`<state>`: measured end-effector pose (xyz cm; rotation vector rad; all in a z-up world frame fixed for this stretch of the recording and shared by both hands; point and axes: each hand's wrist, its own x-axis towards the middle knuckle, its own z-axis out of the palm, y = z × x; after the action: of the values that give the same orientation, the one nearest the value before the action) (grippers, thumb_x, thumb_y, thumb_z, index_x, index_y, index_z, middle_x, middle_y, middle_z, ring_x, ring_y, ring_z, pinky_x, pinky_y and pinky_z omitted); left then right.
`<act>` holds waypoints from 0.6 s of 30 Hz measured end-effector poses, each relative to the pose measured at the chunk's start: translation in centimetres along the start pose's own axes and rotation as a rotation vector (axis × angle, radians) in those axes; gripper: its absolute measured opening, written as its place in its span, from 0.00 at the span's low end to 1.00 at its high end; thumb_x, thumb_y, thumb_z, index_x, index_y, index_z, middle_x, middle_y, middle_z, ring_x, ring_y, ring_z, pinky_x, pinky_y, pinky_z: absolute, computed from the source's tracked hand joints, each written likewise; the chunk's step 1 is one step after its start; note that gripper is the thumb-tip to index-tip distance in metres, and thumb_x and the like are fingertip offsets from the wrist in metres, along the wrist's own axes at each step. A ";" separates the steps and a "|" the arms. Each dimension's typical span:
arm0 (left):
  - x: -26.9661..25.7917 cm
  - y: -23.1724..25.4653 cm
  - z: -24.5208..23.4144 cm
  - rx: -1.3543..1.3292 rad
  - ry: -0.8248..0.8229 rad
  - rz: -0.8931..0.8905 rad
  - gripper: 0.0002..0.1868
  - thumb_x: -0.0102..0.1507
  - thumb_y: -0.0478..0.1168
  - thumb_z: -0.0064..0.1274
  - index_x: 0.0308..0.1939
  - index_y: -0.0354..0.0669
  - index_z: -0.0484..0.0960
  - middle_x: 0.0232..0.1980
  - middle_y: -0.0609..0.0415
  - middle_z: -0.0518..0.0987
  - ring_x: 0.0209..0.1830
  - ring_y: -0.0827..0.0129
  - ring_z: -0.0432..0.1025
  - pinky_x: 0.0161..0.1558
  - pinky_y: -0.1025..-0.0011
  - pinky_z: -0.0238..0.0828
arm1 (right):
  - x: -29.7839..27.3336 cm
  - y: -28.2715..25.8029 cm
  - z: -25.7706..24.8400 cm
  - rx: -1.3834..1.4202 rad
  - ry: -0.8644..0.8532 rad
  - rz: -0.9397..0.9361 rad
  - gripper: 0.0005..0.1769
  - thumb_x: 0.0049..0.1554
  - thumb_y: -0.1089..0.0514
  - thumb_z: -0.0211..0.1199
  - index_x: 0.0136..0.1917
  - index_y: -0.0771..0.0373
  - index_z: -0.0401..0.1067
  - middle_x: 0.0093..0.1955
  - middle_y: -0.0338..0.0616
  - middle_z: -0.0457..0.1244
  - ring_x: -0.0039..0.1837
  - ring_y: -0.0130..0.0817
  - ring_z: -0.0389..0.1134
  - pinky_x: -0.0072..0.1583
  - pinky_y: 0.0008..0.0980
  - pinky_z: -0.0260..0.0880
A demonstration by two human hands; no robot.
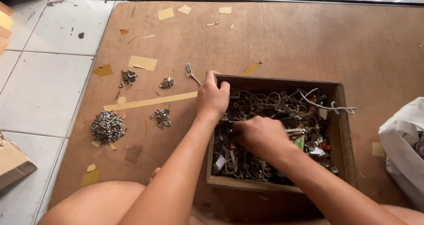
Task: Sorting through a box of small metal hardware components and selecting specific pieces on a work surface.
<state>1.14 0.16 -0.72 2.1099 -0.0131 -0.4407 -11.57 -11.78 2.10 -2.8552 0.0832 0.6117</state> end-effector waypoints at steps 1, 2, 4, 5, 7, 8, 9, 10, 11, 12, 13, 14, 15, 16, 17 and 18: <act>0.1 0.1 -0.1 0.004 0.000 -0.002 0.23 0.67 0.50 0.43 0.66 0.55 0.73 0.67 0.41 0.78 0.76 0.40 0.72 0.76 0.43 0.69 | 0.0 0.7 -0.5 0.004 -0.001 -0.001 0.13 0.62 0.41 0.67 0.59 0.33 0.85 0.49 0.41 0.78 0.56 0.54 0.81 0.57 0.59 0.83; 0.0 0.2 0.0 0.005 0.005 -0.005 0.22 0.67 0.49 0.43 0.65 0.55 0.73 0.67 0.40 0.78 0.76 0.39 0.72 0.76 0.43 0.69 | -0.2 1.5 -0.8 -0.027 -0.023 0.071 0.12 0.61 0.41 0.67 0.57 0.31 0.86 0.48 0.38 0.78 0.56 0.51 0.81 0.57 0.57 0.83; -0.1 0.1 0.2 0.007 0.006 -0.011 0.22 0.67 0.49 0.43 0.65 0.55 0.73 0.67 0.40 0.78 0.76 0.39 0.72 0.76 0.43 0.69 | -0.7 2.8 -1.6 -0.055 -0.048 0.145 0.12 0.60 0.41 0.68 0.56 0.29 0.87 0.48 0.36 0.79 0.55 0.49 0.82 0.57 0.55 0.83; -0.1 0.1 0.4 0.002 0.016 -0.007 0.22 0.66 0.49 0.43 0.65 0.54 0.73 0.66 0.40 0.78 0.75 0.40 0.73 0.75 0.43 0.70 | -1.0 3.3 -1.9 -0.104 -0.029 0.167 0.15 0.61 0.47 0.66 0.58 0.32 0.87 0.48 0.40 0.79 0.55 0.52 0.82 0.57 0.57 0.83; -0.2 0.0 0.3 0.000 0.026 -0.003 0.22 0.66 0.49 0.44 0.64 0.54 0.73 0.65 0.41 0.79 0.74 0.40 0.74 0.74 0.43 0.71 | -1.5 3.0 -2.9 -0.151 -0.008 0.186 0.18 0.61 0.53 0.64 0.60 0.34 0.87 0.47 0.43 0.79 0.55 0.54 0.82 0.57 0.60 0.82; -0.2 0.1 0.2 0.002 0.025 0.001 0.22 0.66 0.49 0.43 0.64 0.53 0.73 0.65 0.40 0.78 0.74 0.39 0.74 0.74 0.42 0.70 | -1.7 2.3 -3.5 -0.096 -0.008 0.157 0.18 0.61 0.51 0.67 0.62 0.34 0.85 0.50 0.45 0.79 0.57 0.56 0.81 0.58 0.62 0.82; -0.2 0.2 0.2 0.003 0.023 0.005 0.23 0.66 0.49 0.43 0.65 0.52 0.73 0.66 0.38 0.78 0.74 0.38 0.74 0.74 0.42 0.70 | -1.9 1.6 -4.2 -0.042 -0.008 0.129 0.19 0.61 0.48 0.69 0.65 0.34 0.84 0.53 0.46 0.78 0.59 0.59 0.81 0.59 0.64 0.82; 0.1 0.0 0.3 0.001 0.020 0.006 0.23 0.66 0.49 0.43 0.65 0.52 0.73 0.66 0.38 0.78 0.74 0.38 0.74 0.74 0.42 0.70 | -2.2 0.1 -4.1 -0.043 -0.008 0.132 0.19 0.61 0.48 0.69 0.65 0.34 0.84 0.53 0.46 0.78 0.59 0.59 0.81 0.59 0.64 0.82; 0.4 -0.3 0.5 0.011 0.024 0.009 0.23 0.66 0.49 0.43 0.65 0.53 0.73 0.66 0.39 0.79 0.74 0.39 0.74 0.74 0.42 0.70 | -2.5 -1.4 -4.0 0.078 -0.083 0.026 0.21 0.61 0.49 0.71 0.67 0.39 0.83 0.57 0.49 0.78 0.60 0.59 0.80 0.61 0.66 0.82; 0.8 -0.5 0.5 0.023 0.028 0.013 0.23 0.66 0.49 0.43 0.65 0.54 0.73 0.65 0.40 0.79 0.73 0.40 0.75 0.74 0.43 0.71 | -2.8 -2.9 -3.9 0.201 -0.153 -0.082 0.23 0.61 0.49 0.72 0.70 0.43 0.82 0.60 0.52 0.77 0.62 0.59 0.80 0.62 0.67 0.82; 0.6 -0.2 0.5 0.022 0.025 0.016 0.23 0.66 0.49 0.43 0.65 0.54 0.73 0.65 0.40 0.79 0.73 0.40 0.75 0.74 0.43 0.71 | -2.6 -2.8 -2.6 0.201 -0.152 -0.078 0.23 0.61 0.49 0.72 0.70 0.43 0.82 0.60 0.52 0.77 0.62 0.59 0.80 0.62 0.67 0.82; 0.2 -0.1 0.4 0.022 0.026 0.016 0.23 0.67 0.49 0.43 0.65 0.53 0.73 0.66 0.40 0.78 0.73 0.40 0.75 0.74 0.42 0.71 | -2.6 -2.8 -1.2 0.168 -0.162 -0.099 0.21 0.62 0.45 0.73 0.68 0.43 0.83 0.59 0.49 0.78 0.61 0.57 0.80 0.62 0.65 0.82; -0.2 0.0 0.2 0.022 0.026 0.016 0.23 0.67 0.49 0.43 0.65 0.53 0.73 0.66 0.39 0.78 0.74 0.39 0.74 0.73 0.41 0.71 | -2.5 -2.9 0.2 0.135 -0.173 -0.121 0.21 0.62 0.41 0.74 0.67 0.43 0.84 0.58 0.47 0.78 0.60 0.55 0.80 0.62 0.63 0.81; 0.0 -0.2 0.4 0.022 0.027 0.010 0.23 0.67 0.49 0.43 0.65 0.53 0.73 0.66 0.39 0.78 0.74 0.39 0.74 0.73 0.41 0.71 | -2.2 -2.1 0.2 0.136 -0.178 -0.124 0.21 0.62 0.41 0.74 0.67 0.43 0.84 0.58 0.47 0.78 0.60 0.55 0.80 0.62 0.63 0.81; 0.3 -0.5 0.6 0.017 0.029 0.022 0.22 0.67 0.49 0.43 0.65 0.53 0.73 0.66 0.40 0.78 0.73 0.39 0.75 0.73 0.41 0.71 | -1.9 -1.3 0.2 0.033 -0.161 -0.048 0.20 0.59 0.41 0.74 0.64 0.41 0.85 0.56 0.44 0.78 0.59 0.53 0.81 0.61 0.63 0.82; 0.5 -0.8 0.8 0.012 0.031 0.036 0.22 0.67 0.49 0.43 0.65 0.53 0.73 0.66 0.40 0.79 0.73 0.38 0.75 0.72 0.41 0.72 | -1.6 -0.6 0.3 -0.070 -0.138 0.027 0.19 0.57 0.40 0.74 0.61 0.38 0.86 0.53 0.41 0.79 0.59 0.51 0.81 0.59 0.63 0.83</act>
<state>1.23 -0.08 -1.92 2.1245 -0.0363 -0.3872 -13.12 -11.07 2.61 -2.8732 0.0800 0.8309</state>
